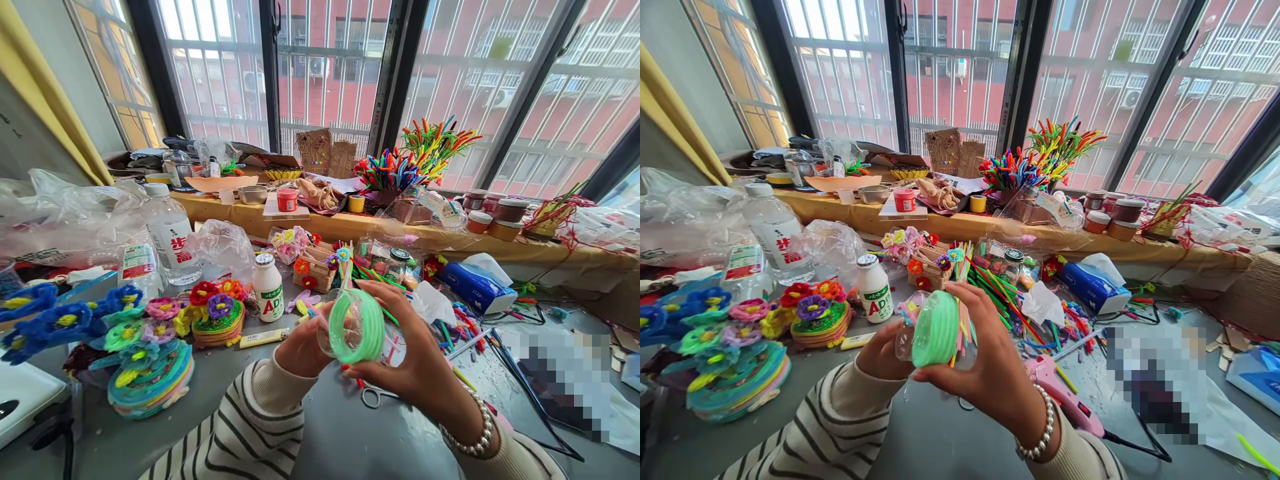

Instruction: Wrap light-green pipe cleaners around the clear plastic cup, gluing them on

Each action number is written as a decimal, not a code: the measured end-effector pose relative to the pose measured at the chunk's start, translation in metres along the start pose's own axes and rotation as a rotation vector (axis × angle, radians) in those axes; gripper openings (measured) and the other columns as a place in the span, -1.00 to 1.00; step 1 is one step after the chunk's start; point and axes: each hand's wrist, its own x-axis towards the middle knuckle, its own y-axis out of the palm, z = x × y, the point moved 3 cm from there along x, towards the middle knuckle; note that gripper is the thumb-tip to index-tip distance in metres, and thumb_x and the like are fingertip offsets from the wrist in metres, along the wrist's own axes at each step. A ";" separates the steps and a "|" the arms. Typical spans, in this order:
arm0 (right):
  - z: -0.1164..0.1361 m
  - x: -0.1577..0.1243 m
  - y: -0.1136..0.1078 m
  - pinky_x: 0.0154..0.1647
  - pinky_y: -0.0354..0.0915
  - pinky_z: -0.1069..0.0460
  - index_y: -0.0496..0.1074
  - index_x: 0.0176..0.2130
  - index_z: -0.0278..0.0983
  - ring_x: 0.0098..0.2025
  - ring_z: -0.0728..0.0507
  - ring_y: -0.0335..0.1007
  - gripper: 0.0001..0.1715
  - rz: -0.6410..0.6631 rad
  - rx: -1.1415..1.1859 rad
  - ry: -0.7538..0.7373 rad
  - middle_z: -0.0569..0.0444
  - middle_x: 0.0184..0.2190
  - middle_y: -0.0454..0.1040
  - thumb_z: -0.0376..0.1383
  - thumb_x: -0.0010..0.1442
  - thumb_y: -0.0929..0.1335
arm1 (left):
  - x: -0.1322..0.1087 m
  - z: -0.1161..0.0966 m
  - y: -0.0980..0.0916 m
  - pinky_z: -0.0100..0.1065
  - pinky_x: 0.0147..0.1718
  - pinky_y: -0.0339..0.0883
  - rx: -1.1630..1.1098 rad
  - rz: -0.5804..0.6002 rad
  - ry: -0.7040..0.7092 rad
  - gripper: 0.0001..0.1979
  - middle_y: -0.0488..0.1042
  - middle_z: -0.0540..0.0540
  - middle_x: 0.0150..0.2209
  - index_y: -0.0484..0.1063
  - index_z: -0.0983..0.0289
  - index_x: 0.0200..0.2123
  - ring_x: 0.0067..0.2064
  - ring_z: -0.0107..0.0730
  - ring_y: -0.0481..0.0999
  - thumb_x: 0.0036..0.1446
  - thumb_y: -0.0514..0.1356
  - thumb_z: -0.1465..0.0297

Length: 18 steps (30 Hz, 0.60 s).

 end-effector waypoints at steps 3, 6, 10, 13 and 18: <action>-0.001 0.000 0.002 0.02 0.19 -0.11 0.08 0.07 -0.26 0.05 -0.21 0.18 -0.18 0.001 -0.113 -0.012 -0.08 0.00 0.26 -0.12 -0.12 0.41 | 0.005 0.004 -0.006 -0.25 -0.25 0.30 0.045 -0.062 0.056 -0.67 0.51 0.06 -0.29 0.46 0.17 -0.29 -0.24 -0.25 0.46 -0.19 0.24 0.19; -0.005 -0.002 0.001 -0.01 0.20 -0.14 0.09 0.05 -0.28 0.03 -0.23 0.18 -0.26 -0.073 -0.294 -0.027 -0.10 -0.02 0.27 -0.16 -0.07 0.39 | 0.004 -0.003 -0.019 -0.34 -0.25 0.26 0.310 -0.250 0.371 -0.73 0.48 0.05 -0.26 0.48 0.20 -0.32 -0.20 -0.30 0.40 -0.18 0.28 0.28; -0.011 -0.004 0.008 -0.02 0.19 -0.15 0.09 0.05 -0.34 0.01 -0.23 0.17 -0.30 -0.078 -0.482 -0.091 -0.13 -0.03 0.27 -0.20 -0.02 0.36 | 0.000 -0.010 -0.023 -0.29 -0.14 0.17 0.642 -0.222 0.529 -0.77 0.48 0.11 -0.31 0.52 0.24 -0.38 -0.17 -0.24 0.35 -0.10 0.22 0.25; -0.014 -0.004 0.015 -0.03 0.18 -0.16 0.11 0.04 -0.37 -0.02 -0.23 0.18 -0.34 -0.068 -0.557 -0.139 -0.14 -0.05 0.29 -0.21 -0.01 0.35 | 0.001 -0.008 -0.018 -0.26 -0.16 0.17 0.677 -0.081 0.451 -0.79 0.48 0.09 -0.40 0.53 0.24 -0.43 -0.25 -0.27 0.36 -0.06 0.19 0.25; -0.015 -0.005 0.023 0.00 0.14 -0.19 0.12 0.04 -0.39 -0.02 -0.23 0.19 -0.37 -0.030 -0.629 -0.167 -0.15 -0.07 0.31 -0.22 0.03 0.33 | 0.002 -0.001 -0.013 -0.27 -0.26 0.20 0.562 -0.110 0.285 -0.74 0.47 0.08 -0.47 0.52 0.29 -0.45 -0.34 -0.29 0.38 -0.18 0.26 0.21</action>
